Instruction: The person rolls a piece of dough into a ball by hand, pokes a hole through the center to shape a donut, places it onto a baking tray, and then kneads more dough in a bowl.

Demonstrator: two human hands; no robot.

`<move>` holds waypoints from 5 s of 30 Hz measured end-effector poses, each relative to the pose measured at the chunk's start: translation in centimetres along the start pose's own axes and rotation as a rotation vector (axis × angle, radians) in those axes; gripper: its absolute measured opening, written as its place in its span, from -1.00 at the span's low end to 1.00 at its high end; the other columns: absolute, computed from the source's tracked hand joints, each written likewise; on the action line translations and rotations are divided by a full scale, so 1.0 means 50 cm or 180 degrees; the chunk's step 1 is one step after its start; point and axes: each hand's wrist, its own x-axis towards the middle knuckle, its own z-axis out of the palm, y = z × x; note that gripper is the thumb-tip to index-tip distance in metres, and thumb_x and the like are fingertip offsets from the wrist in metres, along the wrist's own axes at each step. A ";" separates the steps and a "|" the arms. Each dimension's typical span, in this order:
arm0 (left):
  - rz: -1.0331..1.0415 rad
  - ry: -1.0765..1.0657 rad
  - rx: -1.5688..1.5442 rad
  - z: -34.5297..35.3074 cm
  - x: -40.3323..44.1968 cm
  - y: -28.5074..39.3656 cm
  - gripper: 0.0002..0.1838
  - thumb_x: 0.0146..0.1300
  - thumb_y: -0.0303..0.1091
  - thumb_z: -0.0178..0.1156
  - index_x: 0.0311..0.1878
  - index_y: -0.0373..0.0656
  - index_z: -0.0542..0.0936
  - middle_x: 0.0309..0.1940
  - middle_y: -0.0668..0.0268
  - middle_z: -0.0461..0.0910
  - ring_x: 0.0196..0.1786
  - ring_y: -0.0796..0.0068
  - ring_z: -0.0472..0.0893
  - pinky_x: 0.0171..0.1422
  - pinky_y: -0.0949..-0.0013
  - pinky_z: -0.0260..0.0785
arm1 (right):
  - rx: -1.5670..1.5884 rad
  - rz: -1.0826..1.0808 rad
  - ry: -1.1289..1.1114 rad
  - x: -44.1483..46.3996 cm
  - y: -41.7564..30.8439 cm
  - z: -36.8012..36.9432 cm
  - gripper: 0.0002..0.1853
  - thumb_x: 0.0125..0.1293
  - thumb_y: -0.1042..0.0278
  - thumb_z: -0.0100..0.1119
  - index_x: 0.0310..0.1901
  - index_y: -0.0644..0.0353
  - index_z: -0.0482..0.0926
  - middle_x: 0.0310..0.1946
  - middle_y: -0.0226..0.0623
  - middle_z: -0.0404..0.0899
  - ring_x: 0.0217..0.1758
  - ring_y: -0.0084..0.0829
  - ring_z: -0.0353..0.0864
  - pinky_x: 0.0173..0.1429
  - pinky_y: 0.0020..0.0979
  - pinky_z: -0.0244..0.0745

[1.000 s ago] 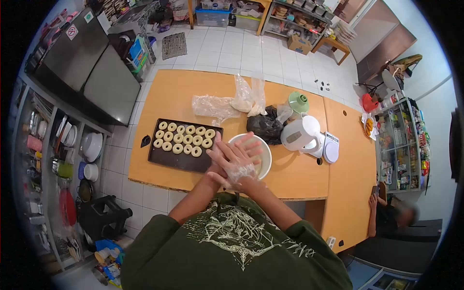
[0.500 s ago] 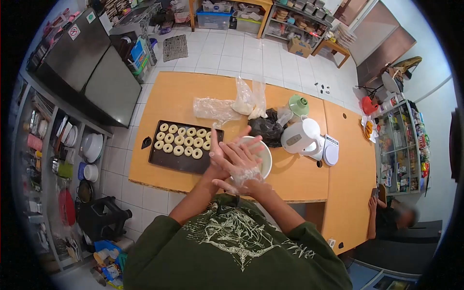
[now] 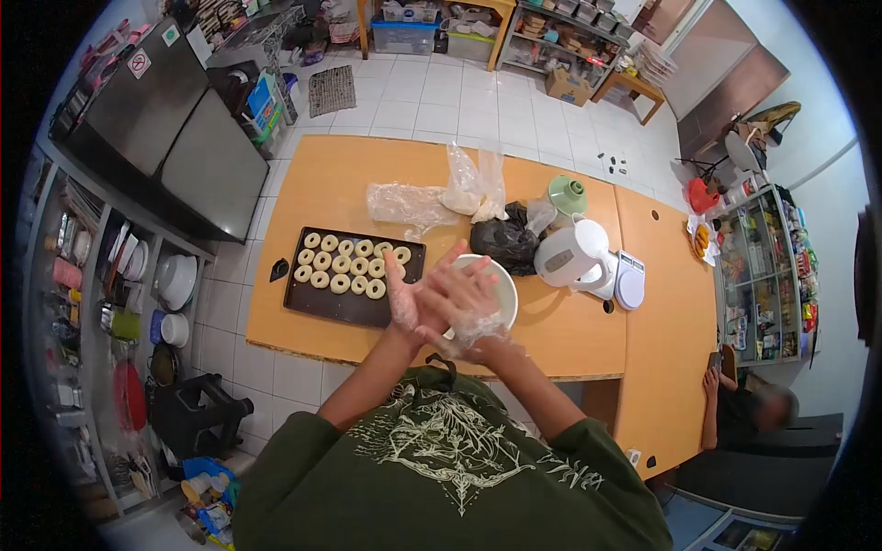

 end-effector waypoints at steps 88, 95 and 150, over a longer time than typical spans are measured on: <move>0.0448 0.0762 0.0796 -0.093 0.053 -0.100 -0.24 0.43 0.14 0.03 0.56 -0.01 0.10 0.51 0.16 0.17 0.48 0.23 0.28 0.46 0.03 0.24 | 0.0604 0.1084 0.0770 0.032 0.100 0.069 -0.28 0.45 -0.18 -0.26 0.51 0.08 0.15 0.56 -0.05 0.00 0.62 0.05 -0.11 0.55 0.25 -0.35; 0.0246 0.1387 0.0339 -0.050 0.044 -0.011 -0.09 0.36 0.50 -0.36 0.60 0.12 -0.01 0.59 0.16 -0.03 0.58 0.09 0.04 0.57 -0.11 -0.03 | 0.0396 0.1328 -0.0138 -0.022 0.059 0.111 -0.27 0.47 -0.07 -0.25 0.54 0.19 0.04 0.59 0.00 -0.16 0.63 0.11 -0.18 0.59 0.14 -0.23; 0.0125 0.0857 -0.0438 -0.050 0.052 -0.066 0.27 0.07 0.75 -0.29 0.50 -0.29 0.14 0.44 -0.15 0.20 0.44 -0.20 0.27 0.49 -0.23 0.11 | -0.0039 0.0638 0.0277 -0.036 0.036 0.045 -0.44 0.25 0.00 0.21 0.19 0.18 0.52 0.24 -0.11 0.47 0.39 -0.05 0.37 0.49 0.10 0.09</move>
